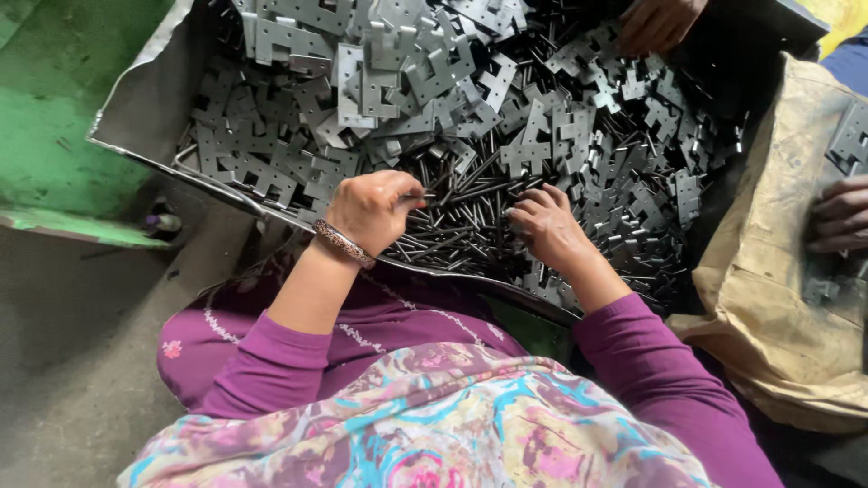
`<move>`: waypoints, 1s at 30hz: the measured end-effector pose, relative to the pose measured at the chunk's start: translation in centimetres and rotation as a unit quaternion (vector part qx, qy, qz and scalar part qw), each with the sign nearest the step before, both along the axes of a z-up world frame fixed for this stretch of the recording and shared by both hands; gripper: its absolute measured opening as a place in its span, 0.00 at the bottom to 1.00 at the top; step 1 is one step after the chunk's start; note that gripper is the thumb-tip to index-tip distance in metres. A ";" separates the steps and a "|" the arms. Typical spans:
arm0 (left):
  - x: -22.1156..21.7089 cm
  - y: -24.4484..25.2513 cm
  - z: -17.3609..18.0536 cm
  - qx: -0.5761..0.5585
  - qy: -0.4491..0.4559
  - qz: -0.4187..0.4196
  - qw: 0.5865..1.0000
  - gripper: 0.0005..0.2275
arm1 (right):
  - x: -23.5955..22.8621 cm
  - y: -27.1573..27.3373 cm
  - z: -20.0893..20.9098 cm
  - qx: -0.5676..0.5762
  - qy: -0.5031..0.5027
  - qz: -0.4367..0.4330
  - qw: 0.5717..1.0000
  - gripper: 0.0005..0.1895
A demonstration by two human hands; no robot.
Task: The person sits on the floor and sorts small metal brackets and pins from a large bin, picking them up by hand and placing them into a sack. The person repeatedly reaches into the bin, separates the items, and transfers them to the sack.
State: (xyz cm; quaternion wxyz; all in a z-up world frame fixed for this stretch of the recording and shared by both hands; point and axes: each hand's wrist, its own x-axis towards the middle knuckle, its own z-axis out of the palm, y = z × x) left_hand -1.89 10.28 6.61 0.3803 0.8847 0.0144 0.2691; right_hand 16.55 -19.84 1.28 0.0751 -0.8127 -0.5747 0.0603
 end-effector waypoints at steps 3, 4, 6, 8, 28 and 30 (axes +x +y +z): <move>0.1 0.9 0.6 -0.266 -0.035 0.010 0.963 0.03 | -0.2 0.1 -0.1 0.033 0.006 0.028 0.999 0.21; 0.1 1.5 0.6 -0.381 -0.057 0.015 0.923 0.03 | -0.3 0.0 -0.2 0.040 0.013 0.039 0.998 0.19; -0.1 2.9 0.4 -0.647 -0.145 0.001 0.748 0.04 | -0.2 -0.7 -0.2 0.030 0.013 0.044 0.999 0.20; -0.3 4.0 0.2 -0.774 -0.184 -0.038 0.604 0.07 | 0.2 -1.0 0.0 0.025 0.013 0.043 0.999 0.21; 4.6 0.9 -11.6 0.140 0.111 0.111 0.978 0.09 | -0.8 -6.1 3.6 0.512 0.721 -0.363 0.292 0.16; 3.5 3.3 -11.3 -0.219 0.046 0.044 0.974 0.03 | -0.7 -5.5 4.0 0.503 0.700 -0.406 0.302 0.20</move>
